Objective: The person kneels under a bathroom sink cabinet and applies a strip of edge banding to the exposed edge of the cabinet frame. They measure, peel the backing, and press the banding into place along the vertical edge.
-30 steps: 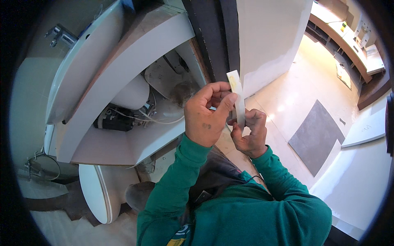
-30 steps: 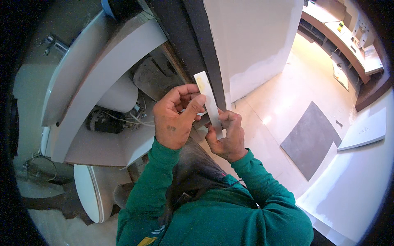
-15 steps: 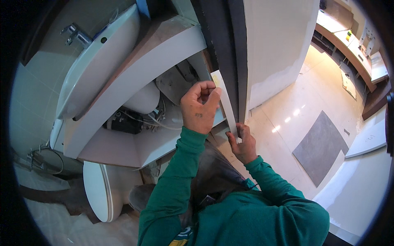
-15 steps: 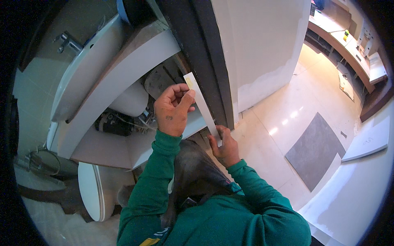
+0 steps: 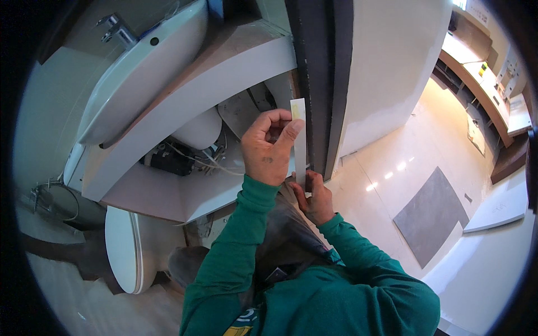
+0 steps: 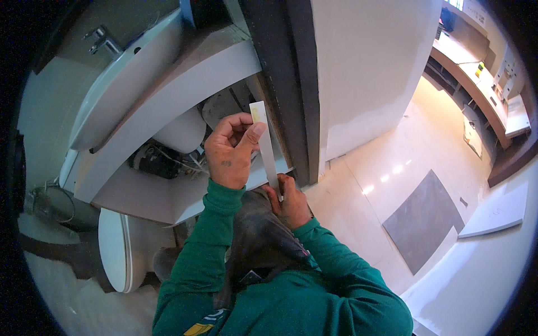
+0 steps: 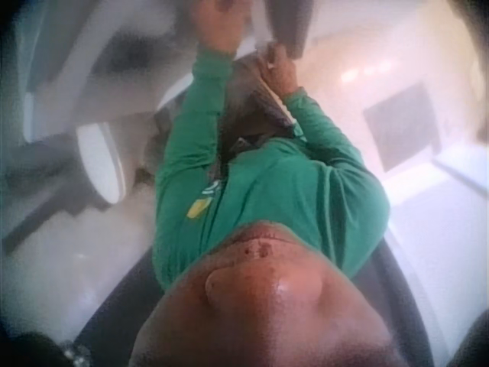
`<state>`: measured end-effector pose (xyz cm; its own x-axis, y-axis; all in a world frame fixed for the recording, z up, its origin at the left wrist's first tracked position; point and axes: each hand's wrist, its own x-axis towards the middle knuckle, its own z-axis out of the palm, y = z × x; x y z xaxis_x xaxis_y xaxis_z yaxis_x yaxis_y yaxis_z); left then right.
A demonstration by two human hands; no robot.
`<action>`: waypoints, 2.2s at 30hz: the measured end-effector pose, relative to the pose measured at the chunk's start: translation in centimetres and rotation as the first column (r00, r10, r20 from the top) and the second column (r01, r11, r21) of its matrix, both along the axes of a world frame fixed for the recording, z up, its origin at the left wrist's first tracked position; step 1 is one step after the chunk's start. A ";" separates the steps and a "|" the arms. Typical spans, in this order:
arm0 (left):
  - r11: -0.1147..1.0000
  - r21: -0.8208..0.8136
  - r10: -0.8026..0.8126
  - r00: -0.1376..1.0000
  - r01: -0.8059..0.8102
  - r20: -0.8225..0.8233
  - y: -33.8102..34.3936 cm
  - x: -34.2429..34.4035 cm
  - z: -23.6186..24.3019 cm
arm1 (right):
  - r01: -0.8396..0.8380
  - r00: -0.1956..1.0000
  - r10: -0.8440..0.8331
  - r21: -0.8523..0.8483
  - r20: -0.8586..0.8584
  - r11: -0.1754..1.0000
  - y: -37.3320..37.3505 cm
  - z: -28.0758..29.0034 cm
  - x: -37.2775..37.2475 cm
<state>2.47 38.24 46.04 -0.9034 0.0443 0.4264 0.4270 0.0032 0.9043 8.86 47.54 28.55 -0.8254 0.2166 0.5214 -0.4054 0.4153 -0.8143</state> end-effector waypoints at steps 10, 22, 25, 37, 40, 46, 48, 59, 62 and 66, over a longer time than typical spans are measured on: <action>0.994 0.103 0.006 0.993 -0.018 0.120 -0.9 -1.8 0.1 | 0.075 0.995 -0.062 0.180 -0.078 0.981 0.1 2.4 0.5; 0.997 0.050 0.055 0.994 -0.051 -0.089 -0.3 -3.9 -2.1 | 0.068 0.997 -0.074 0.178 0.026 0.982 0.7 0.0 -1.2; 0.994 0.017 0.111 0.991 -0.110 -0.070 0.1 -2.0 -1.4 | 0.080 0.997 -0.076 0.215 -0.028 0.973 1.3 -2.0 -1.1; 0.856 0.103 0.508 0.788 -0.506 -0.347 -6.3 9.3 7.8 | -0.320 0.874 0.408 0.318 -0.265 0.892 -1.9 6.0 1.5; 0.755 0.331 0.655 0.678 -0.566 -0.332 -10.2 10.8 9.2 | -0.485 0.786 0.569 0.332 -0.240 0.809 -5.8 11.0 2.8; 0.530 0.473 0.847 0.470 -0.704 -0.249 -15.2 14.5 11.8 | -0.457 0.766 0.557 0.338 -0.320 0.823 -7.1 13.1 0.0; 0.511 0.447 0.859 0.440 -0.734 -0.260 -16.9 15.1 11.0 | -0.396 0.773 0.509 0.338 -0.379 0.854 -6.5 15.4 -1.1; 0.230 0.504 0.962 0.117 -0.832 -0.245 -22.0 14.5 10.6 | 0.059 0.694 0.120 0.222 -0.710 0.973 -2.6 27.0 -7.3; 0.108 0.601 0.983 -0.004 -0.792 -0.182 -23.2 15.7 11.3 | 0.107 0.723 0.100 0.253 -0.683 0.962 -2.5 28.6 -9.2; 0.036 0.660 0.946 -0.187 -0.750 -0.264 -24.7 16.7 11.4 | 0.156 0.752 0.106 0.331 -0.651 0.931 -2.0 27.5 -13.5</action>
<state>19.20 13.58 57.46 0.4062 -0.7160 0.5677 0.4908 0.6950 0.5254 -4.63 45.52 56.07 -0.2526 -0.0686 0.9651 -0.7621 0.6287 -0.1548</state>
